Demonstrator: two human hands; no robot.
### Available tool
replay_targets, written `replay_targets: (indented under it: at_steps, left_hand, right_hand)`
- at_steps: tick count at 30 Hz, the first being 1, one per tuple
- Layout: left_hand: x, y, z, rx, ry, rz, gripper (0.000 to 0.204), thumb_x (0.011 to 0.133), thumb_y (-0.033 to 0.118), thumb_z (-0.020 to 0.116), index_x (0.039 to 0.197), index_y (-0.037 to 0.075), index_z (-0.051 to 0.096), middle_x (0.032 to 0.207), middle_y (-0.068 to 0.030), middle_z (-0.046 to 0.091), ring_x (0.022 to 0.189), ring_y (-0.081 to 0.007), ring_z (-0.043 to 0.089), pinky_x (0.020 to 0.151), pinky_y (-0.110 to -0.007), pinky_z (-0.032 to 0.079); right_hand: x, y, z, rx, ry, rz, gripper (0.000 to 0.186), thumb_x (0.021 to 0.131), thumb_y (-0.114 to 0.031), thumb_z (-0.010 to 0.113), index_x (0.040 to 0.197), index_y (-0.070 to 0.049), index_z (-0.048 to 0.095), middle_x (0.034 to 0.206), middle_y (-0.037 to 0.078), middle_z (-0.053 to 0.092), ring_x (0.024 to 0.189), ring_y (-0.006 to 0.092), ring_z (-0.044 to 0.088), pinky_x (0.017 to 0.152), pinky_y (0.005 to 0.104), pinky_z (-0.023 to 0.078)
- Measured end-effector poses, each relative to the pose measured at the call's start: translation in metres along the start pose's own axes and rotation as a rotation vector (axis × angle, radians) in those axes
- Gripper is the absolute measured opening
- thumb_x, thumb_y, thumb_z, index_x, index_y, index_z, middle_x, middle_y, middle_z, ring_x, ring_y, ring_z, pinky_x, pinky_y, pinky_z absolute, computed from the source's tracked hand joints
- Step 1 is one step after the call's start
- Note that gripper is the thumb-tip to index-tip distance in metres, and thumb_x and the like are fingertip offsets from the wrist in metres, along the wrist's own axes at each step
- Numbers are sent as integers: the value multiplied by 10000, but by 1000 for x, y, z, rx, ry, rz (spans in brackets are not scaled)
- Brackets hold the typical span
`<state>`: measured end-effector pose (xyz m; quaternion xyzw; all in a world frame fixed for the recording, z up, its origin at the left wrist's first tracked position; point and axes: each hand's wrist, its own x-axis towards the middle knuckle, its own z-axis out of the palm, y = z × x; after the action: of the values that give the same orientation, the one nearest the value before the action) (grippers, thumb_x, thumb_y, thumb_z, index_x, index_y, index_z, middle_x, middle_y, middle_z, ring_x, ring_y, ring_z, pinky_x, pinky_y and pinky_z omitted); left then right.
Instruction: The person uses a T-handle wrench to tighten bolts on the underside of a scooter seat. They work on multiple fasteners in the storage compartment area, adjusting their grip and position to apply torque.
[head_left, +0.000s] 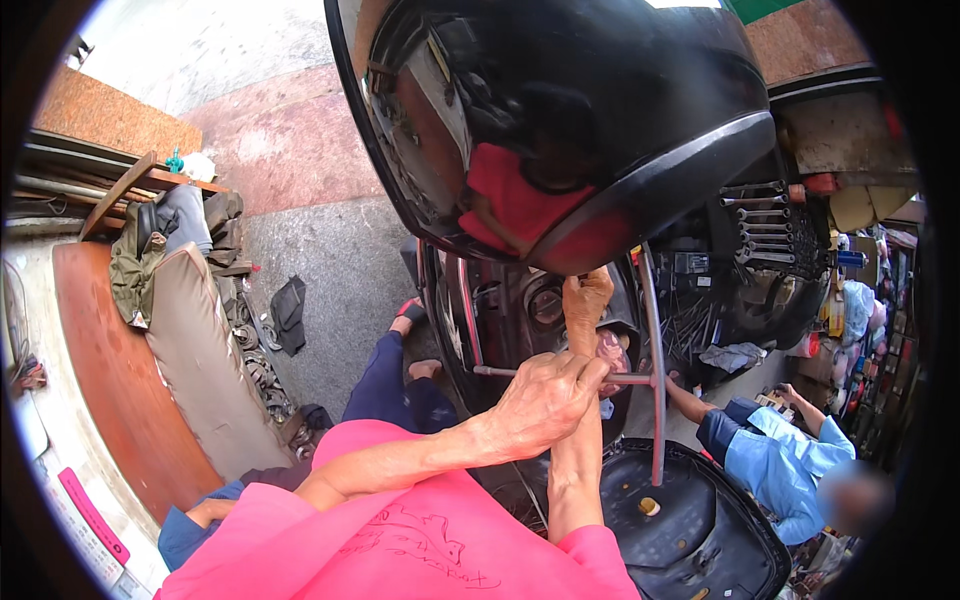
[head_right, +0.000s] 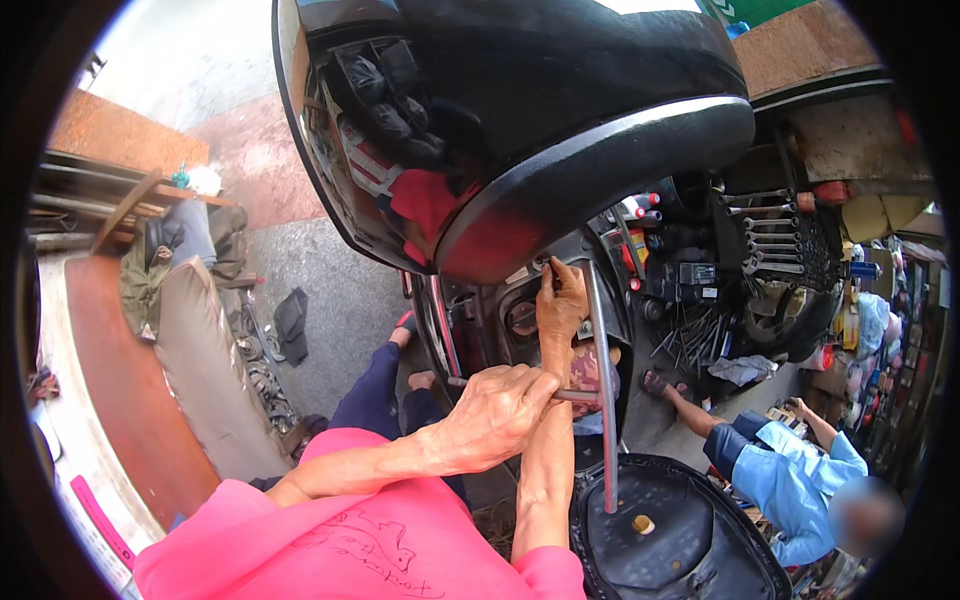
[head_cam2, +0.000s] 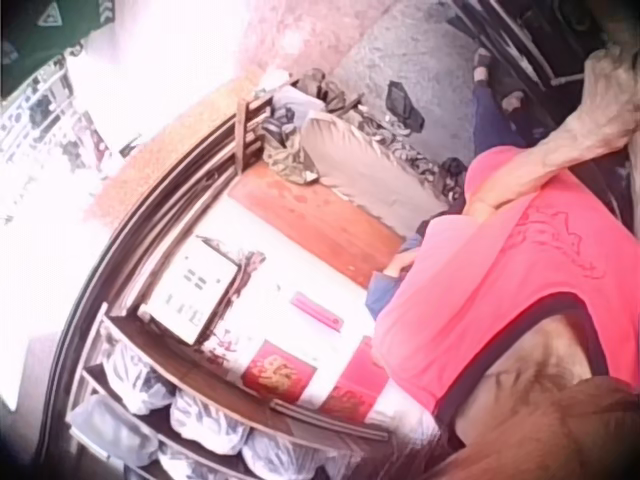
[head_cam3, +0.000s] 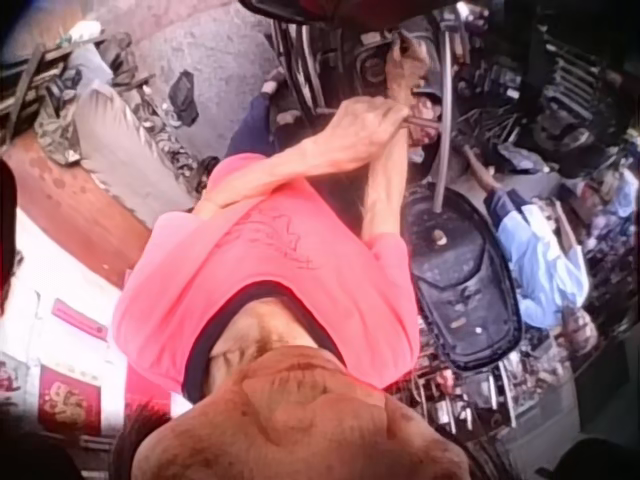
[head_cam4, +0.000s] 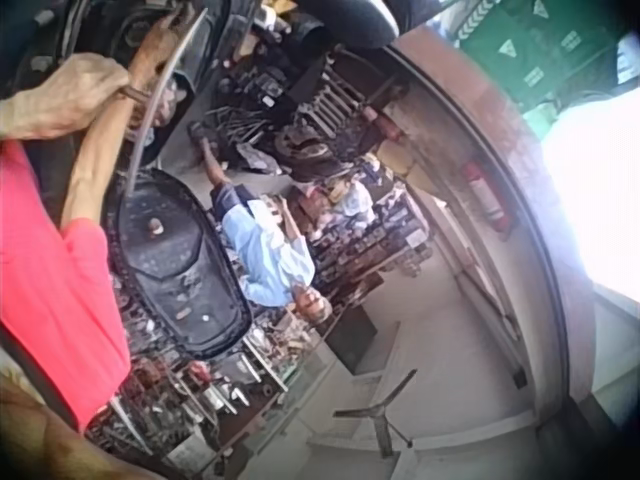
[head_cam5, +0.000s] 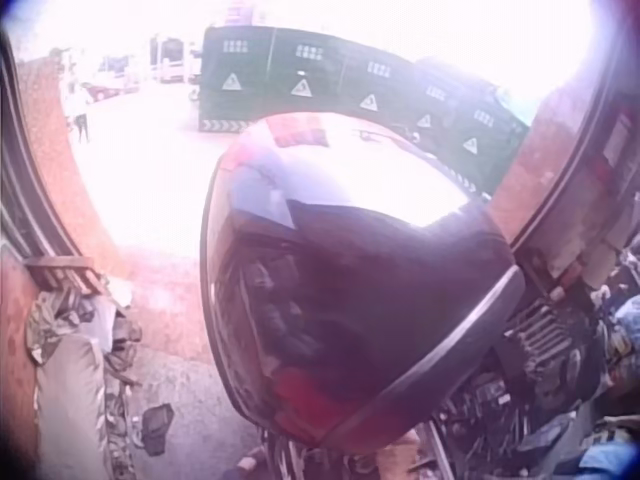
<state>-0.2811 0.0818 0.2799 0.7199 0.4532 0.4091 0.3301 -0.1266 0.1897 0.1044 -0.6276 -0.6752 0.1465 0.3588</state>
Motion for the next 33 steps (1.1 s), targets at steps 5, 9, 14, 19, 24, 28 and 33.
replay_targets:
  at_steps: [5, 9, 14, 19, 24, 28, 33]
  left_hand:
    - [-1, -3, 5, -2, -10, -23, 345, 735, 9, 692, 1032, -8, 518, 843, -159, 594, 781, -327, 651, 674, -421, 527]
    - [-1, -6, 7, -5, -22, -35, 378, 724, 0, 692, 1062, -15, 523, 845, -161, 596, 787, -324, 656, 685, -420, 530]
    - [3, -6, 7, 8, -8, -50, 437, 721, -1, 686, 1127, -29, 527, 857, -158, 605, 804, -319, 665, 689, -415, 534]
    - [4, -8, 9, 16, -11, -35, 454, 709, 4, 684, 1134, -29, 529, 860, -152, 615, 814, -317, 671, 695, -414, 538]
    - [4, -11, 10, 35, -23, -22, 423, 727, 24, 684, 1121, -25, 540, 864, -149, 620, 814, -313, 674, 684, -413, 541]
    - [5, -10, 9, 37, 15, -38, 356, 755, 27, 685, 1078, -20, 544, 860, -148, 611, 784, -308, 666, 653, -407, 540]
    - [8, -9, 3, 15, 60, -40, 259, 766, 0, 679, 986, -19, 543, 765, -139, 572, 708, -325, 635, 615, -417, 518]
  right_hand:
    - [0, -1, 5, -210, -1, -104, 131, 870, -60, 731, 998, -36, 744, 833, 104, 647, 726, 297, 664, 645, 383, 519]
    - [-1, -7, 6, -266, -24, -81, 86, 875, -63, 705, 959, -59, 724, 848, 111, 640, 740, 331, 661, 643, 424, 520]
    - [2, -8, 8, -351, -43, -141, 51, 804, -67, 698, 840, -68, 661, 813, 126, 638, 728, 384, 646, 634, 472, 509]
    - [-2, -2, 10, -401, -79, -151, 104, 843, -26, 679, 927, -86, 663, 888, 102, 639, 775, 365, 660, 659, 449, 526]
    - [3, -8, 7, -325, -98, -124, 115, 843, -42, 678, 944, -93, 656, 899, 112, 651, 784, 366, 675, 683, 443, 547]
    - [4, -12, 13, -347, -94, -116, 122, 820, -108, 704, 939, -94, 679, 901, 115, 669, 804, 367, 679, 707, 453, 544]
    - [7, -15, 23, -413, -70, -83, 172, 791, -190, 735, 933, -96, 708, 904, 119, 692, 829, 367, 683, 736, 465, 541]
